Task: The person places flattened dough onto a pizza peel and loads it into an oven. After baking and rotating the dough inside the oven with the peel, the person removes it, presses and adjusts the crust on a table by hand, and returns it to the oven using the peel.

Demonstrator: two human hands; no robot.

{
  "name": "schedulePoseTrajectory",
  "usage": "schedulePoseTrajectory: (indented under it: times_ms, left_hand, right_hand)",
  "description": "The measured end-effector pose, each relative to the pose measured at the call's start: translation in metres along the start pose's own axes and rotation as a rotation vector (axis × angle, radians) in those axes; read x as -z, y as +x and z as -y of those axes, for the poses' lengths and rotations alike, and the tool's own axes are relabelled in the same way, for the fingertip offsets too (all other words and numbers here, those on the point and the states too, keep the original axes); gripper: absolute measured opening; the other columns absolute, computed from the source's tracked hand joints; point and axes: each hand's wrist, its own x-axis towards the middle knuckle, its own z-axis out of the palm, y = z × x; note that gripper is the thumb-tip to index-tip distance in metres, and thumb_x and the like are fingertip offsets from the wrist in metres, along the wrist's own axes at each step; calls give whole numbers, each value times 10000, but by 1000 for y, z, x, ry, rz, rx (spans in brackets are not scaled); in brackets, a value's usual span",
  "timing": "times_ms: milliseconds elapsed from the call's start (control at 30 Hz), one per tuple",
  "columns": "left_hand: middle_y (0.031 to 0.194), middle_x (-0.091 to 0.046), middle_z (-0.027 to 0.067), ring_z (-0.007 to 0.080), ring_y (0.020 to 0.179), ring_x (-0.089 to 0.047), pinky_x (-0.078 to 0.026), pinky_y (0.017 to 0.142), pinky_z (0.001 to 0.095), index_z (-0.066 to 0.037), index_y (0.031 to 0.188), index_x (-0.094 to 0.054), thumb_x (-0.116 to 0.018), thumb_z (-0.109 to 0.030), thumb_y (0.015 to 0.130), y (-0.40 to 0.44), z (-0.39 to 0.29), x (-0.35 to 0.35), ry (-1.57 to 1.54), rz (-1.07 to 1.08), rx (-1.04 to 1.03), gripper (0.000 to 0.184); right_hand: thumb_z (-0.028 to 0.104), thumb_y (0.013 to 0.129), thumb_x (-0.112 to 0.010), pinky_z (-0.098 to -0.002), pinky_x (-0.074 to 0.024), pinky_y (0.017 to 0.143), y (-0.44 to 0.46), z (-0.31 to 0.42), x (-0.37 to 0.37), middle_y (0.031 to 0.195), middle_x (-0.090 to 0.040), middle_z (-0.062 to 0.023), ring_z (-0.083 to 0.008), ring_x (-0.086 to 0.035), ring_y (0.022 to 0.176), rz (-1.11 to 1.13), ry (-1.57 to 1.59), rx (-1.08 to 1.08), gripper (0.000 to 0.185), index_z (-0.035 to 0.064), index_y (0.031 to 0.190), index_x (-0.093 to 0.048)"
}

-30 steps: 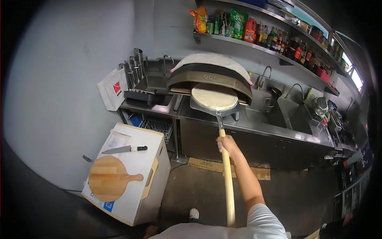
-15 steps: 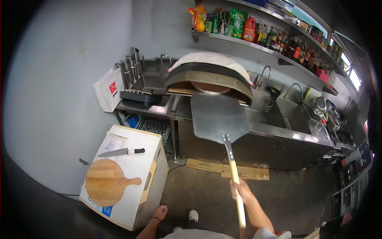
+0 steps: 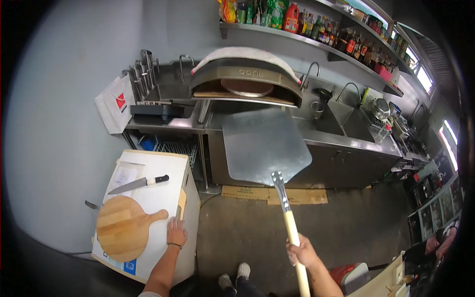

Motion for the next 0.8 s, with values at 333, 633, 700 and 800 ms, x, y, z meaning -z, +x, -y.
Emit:
schedulePoseTrajectory:
  times_ms: [333,633,700,800]
  left_hand:
    - [1134,-501,155,339,1195,-398,-294,1034,458,-42,968,-593,-561,-144,710,7,-8,8,-48,23,48,279]
    - [1115,-500,138,327,1193,-396,-300,1035,448,-63,946,-593,-576,-132,696,7,-4,3,-47,20,63,260]
    - [1116,-499,135,326,1195,-393,-299,1035,449,-67,943,-592,-575,-132,696,8,-6,2,-56,7,59,255]
    - [1118,-497,131,321,1202,-386,-297,1036,453,-72,940,-591,-573,-138,699,7,-6,4,-29,0,55,251]
  right_hand:
    - [8,819,-497,-283,-344,307,57,62,-20,541,-421,-31,-134,-397,339,-50,110,10,125,47,933,-464]
    - [111,890,-530,-241,-312,287,54,103,-28,562,-458,-27,-104,-381,329,-21,277,-75,149,65,1028,-497]
    - [125,897,-522,-240,-308,287,56,114,-36,567,-457,-22,-99,-373,333,-39,271,-76,148,61,1028,-494]
    - [140,897,-524,-236,-311,295,69,138,-51,568,-446,-9,-82,-365,345,-85,172,-42,155,56,1024,-495]
